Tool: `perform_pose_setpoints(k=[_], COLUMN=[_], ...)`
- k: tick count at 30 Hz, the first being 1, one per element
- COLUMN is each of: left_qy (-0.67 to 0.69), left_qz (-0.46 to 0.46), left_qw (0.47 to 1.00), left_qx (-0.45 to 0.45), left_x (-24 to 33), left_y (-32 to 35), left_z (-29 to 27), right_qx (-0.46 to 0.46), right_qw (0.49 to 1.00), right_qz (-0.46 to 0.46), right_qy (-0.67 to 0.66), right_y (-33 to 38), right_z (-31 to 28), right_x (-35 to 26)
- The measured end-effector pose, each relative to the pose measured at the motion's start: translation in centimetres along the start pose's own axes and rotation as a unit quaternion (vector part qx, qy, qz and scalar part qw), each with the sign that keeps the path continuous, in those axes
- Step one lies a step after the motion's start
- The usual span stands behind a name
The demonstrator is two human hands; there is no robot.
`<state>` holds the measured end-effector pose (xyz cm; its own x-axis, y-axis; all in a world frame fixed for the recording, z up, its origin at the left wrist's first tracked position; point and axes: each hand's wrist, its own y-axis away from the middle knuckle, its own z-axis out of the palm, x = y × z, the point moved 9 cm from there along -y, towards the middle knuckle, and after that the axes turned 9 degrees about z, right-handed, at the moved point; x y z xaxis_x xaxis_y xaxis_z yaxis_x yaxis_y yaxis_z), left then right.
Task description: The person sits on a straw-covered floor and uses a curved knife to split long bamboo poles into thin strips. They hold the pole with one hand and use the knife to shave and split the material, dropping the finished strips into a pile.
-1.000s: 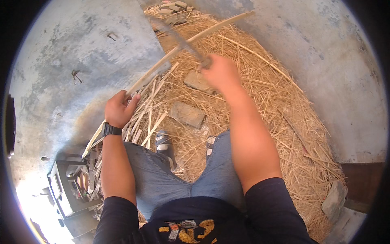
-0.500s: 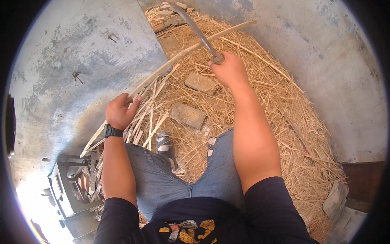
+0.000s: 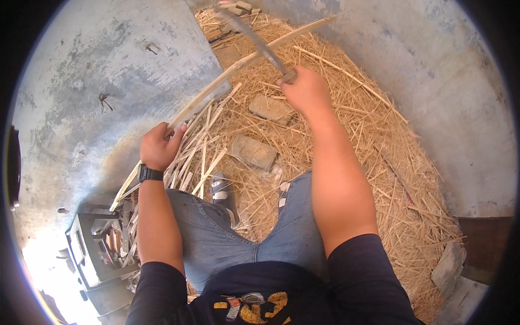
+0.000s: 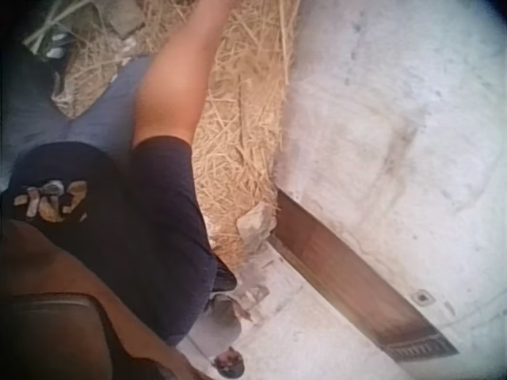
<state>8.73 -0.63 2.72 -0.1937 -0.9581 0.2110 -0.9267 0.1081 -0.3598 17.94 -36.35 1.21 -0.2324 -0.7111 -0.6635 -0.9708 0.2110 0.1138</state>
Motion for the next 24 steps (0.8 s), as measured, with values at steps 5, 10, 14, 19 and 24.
perform_pose_setpoints(k=[5,10,14,19,24], left_qy=[0.021,0.026,0.051,0.008,0.005], left_qz=[0.005,0.005,-0.01,0.015,-0.013], left_qw=[1.0,1.0,0.999,0.999,1.0], left_qx=[0.003,0.008,0.011,0.035,0.015], left_x=[0.8,0.3,-0.1,0.0,-0.1], left_y=[-0.1,0.1,0.3,0.0,0.0], left_z=[0.0,0.4,0.2,-0.7,-0.7], right_qx=[-0.01,-0.084,-0.072,-0.016,-0.005], right_qw=[0.999,0.979,0.975,0.995,0.998], right_qz=[-0.035,-0.167,-0.191,-0.098,-0.061], right_qy=[-0.006,0.087,0.092,0.01,0.006], right_y=[0.9,4.0,4.9,1.8,1.2], right_z=[0.1,3.9,4.9,2.4,0.7], right_x=[-0.6,-4.5,-5.1,-2.6,-1.2])
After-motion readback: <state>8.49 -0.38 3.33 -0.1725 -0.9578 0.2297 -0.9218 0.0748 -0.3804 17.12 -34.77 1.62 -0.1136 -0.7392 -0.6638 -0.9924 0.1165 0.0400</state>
